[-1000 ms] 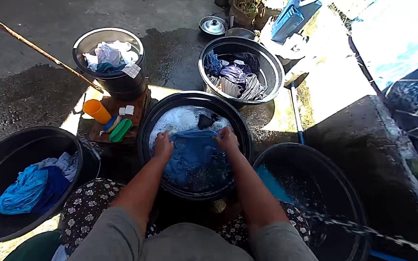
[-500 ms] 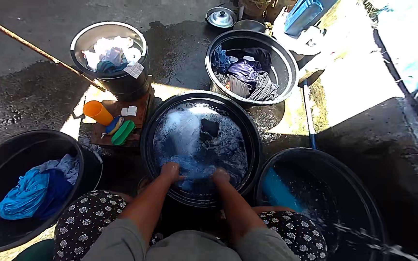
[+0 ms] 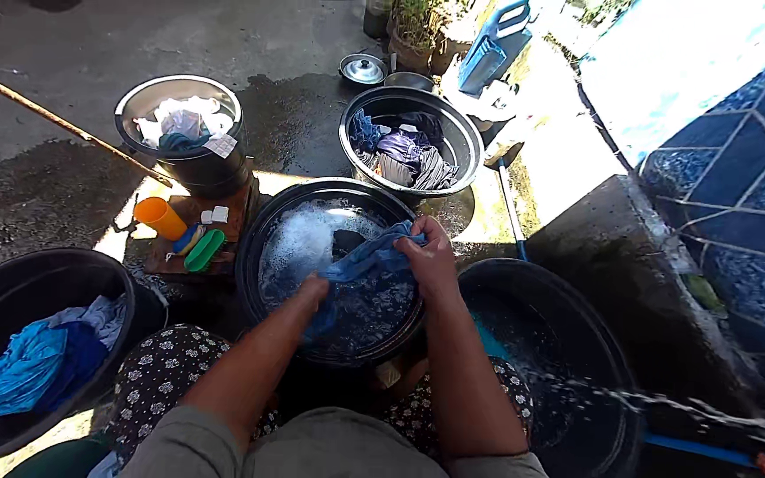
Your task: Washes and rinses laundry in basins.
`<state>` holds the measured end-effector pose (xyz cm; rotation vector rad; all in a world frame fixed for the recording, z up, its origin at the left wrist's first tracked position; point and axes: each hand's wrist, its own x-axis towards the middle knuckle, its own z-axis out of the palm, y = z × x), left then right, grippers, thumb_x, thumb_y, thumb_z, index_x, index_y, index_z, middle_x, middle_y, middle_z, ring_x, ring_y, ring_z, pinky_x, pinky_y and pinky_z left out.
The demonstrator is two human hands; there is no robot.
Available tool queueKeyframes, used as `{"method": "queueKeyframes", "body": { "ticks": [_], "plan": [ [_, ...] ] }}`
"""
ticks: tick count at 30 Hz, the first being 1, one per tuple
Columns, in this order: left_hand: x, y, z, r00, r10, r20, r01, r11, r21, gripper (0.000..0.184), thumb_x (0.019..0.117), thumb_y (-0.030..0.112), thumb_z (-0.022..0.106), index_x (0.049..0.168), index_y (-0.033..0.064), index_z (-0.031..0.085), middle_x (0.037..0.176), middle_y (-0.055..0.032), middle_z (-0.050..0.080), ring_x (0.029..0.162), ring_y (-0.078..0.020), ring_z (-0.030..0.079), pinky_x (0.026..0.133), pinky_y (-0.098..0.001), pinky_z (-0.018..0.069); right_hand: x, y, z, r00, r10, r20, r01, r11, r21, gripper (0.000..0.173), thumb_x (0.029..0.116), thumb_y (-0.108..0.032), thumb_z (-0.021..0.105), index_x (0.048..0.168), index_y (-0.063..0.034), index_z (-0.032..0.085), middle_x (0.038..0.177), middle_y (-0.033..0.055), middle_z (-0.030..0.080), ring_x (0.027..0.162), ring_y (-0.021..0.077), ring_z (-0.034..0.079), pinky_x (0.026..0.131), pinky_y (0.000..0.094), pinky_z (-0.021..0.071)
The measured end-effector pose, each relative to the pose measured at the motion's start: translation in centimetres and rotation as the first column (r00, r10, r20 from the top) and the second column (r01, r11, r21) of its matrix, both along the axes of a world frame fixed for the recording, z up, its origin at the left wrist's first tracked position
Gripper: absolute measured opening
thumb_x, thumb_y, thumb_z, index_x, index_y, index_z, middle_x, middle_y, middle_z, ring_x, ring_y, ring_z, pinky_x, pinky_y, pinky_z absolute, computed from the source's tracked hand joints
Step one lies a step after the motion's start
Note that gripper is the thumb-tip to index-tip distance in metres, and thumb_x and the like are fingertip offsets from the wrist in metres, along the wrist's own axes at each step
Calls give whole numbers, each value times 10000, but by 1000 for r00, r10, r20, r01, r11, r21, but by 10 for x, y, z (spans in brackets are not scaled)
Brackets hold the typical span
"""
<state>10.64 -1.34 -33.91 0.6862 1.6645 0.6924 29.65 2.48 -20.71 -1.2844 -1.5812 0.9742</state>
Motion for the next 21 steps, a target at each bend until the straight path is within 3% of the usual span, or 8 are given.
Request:
{"method": "queueKeyframes", "body": {
  "ticks": [3,7,9,11,14,17,19,21],
  "plan": [
    [1,1,42,987,56,152,-70,994,86,629,966,-18,612,1535,18,346,1431,-243,518,1231,-330,579,994,-474,514,1,11,-44,881,141,451,-61,980,-188,233,894,4,717,1101,65,631,1192,283,637,1140,431,621,966,613,496],
    [6,-11,81,875,-44,482,-151,922,358,558,928,-150,489,1447,27,387,1236,-144,575,1011,-188,623,891,-350,550,-9,21,-107,772,401,494,-173,879,-444,850,808,-132,863,1530,-31,424,1494,335,442,1359,487,486,1105,619,430],
    [10,-15,79,735,-112,668,-255,868,426,515,916,-76,440,1404,81,391,1166,-77,615,999,-156,650,903,-343,559,-16,16,-122,876,352,329,-214,896,-389,913,784,-176,900,1520,55,412,1535,333,410,1443,441,401,1201,538,336],
    [11,-17,71,596,-120,794,-383,826,413,417,924,56,449,1334,133,453,1149,-52,662,1026,-166,675,929,-356,560,-31,4,-130,992,121,-22,-121,939,-323,703,844,-21,805,1452,90,470,1441,279,536,1347,313,529,1127,422,448],
    [-3,-11,56,512,89,854,-620,727,296,305,996,260,414,1223,104,543,1146,-98,676,1035,-217,677,915,-399,563,-48,-9,-111,905,-172,-389,0,915,-404,471,914,69,682,1357,6,535,1212,187,638,1029,225,650,834,416,581],
    [-9,-1,24,636,409,655,-657,732,181,570,1077,532,400,1450,106,462,1368,-124,587,1195,-234,609,973,-421,533,-58,-20,-87,833,-152,-532,-67,927,-370,490,825,191,635,1266,1,533,1133,146,624,976,190,636,809,391,576],
    [7,-9,2,586,420,693,-628,775,61,690,1043,651,329,1519,162,425,1481,-142,520,1310,-299,539,1015,-534,486,-68,-30,-81,761,-104,-641,-175,918,-357,435,879,170,584,1257,-36,521,1112,101,631,968,166,646,823,377,582],
    [20,-10,4,408,378,831,-674,738,-4,716,990,747,235,1327,196,543,1197,-93,666,1073,-242,664,825,-467,578,-76,-35,-84,688,-75,-721,-262,902,-344,378,912,140,537,1223,-74,517,1044,52,651,917,134,661,809,354,588]
  ]
}}
